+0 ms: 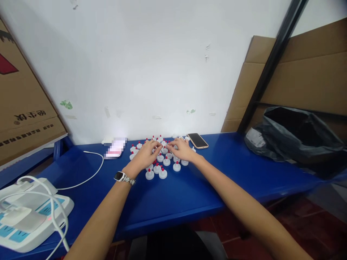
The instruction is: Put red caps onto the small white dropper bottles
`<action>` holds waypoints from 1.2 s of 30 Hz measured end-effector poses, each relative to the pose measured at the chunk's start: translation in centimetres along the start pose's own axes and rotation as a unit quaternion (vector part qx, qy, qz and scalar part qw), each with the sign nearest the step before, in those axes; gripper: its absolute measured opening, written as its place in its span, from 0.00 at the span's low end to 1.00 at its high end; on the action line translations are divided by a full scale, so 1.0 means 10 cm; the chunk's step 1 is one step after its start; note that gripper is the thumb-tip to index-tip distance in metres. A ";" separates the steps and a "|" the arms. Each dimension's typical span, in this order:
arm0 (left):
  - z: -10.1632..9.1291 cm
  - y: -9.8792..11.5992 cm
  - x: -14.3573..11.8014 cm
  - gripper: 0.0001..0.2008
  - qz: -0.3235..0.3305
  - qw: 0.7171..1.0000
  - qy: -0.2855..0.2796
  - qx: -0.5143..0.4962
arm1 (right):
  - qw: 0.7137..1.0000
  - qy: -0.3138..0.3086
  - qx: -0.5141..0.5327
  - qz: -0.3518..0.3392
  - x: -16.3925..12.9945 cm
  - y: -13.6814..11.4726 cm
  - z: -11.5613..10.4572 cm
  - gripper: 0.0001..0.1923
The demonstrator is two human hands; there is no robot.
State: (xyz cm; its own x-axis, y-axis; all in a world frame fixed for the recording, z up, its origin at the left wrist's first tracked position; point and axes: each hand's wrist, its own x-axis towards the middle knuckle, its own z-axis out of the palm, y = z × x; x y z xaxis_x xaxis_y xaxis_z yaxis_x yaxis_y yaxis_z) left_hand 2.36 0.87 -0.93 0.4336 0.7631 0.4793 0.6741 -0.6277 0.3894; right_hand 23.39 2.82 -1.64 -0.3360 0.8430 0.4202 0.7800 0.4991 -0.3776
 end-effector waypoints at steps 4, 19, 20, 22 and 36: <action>0.02 0.13 0.01 0.16 0.021 1.000 -0.006 -0.016 | 0.991 0.109 0.077 0.016 -0.02 0.19 -0.22 0.17; 0.20 0.41 0.12 0.16 0.067 0.997 -0.017 -0.036 | 0.995 0.080 0.012 0.063 -0.39 0.55 -0.25 0.05; 0.20 0.41 0.10 0.15 0.066 0.997 -0.012 -0.039 | 0.991 0.101 0.049 0.066 -0.38 0.53 -0.26 0.05; 0.19 0.40 0.07 0.15 0.066 0.997 0.006 -0.045 | 0.976 0.145 0.145 0.067 -0.39 0.46 -0.27 0.06; -0.16 0.18 -0.22 0.12 -0.002 0.997 0.001 -0.082 | 0.919 0.018 0.393 -0.008 -0.26 -0.19 0.02 0.15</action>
State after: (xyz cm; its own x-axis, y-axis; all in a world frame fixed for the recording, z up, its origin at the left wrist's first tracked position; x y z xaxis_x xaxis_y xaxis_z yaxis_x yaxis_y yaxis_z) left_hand 1.64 -2.17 -0.02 0.4303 0.7651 0.4791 0.5686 -0.6419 0.5144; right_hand 22.68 -0.33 -2.13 -0.3146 0.8341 0.4531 0.1472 0.5144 -0.8448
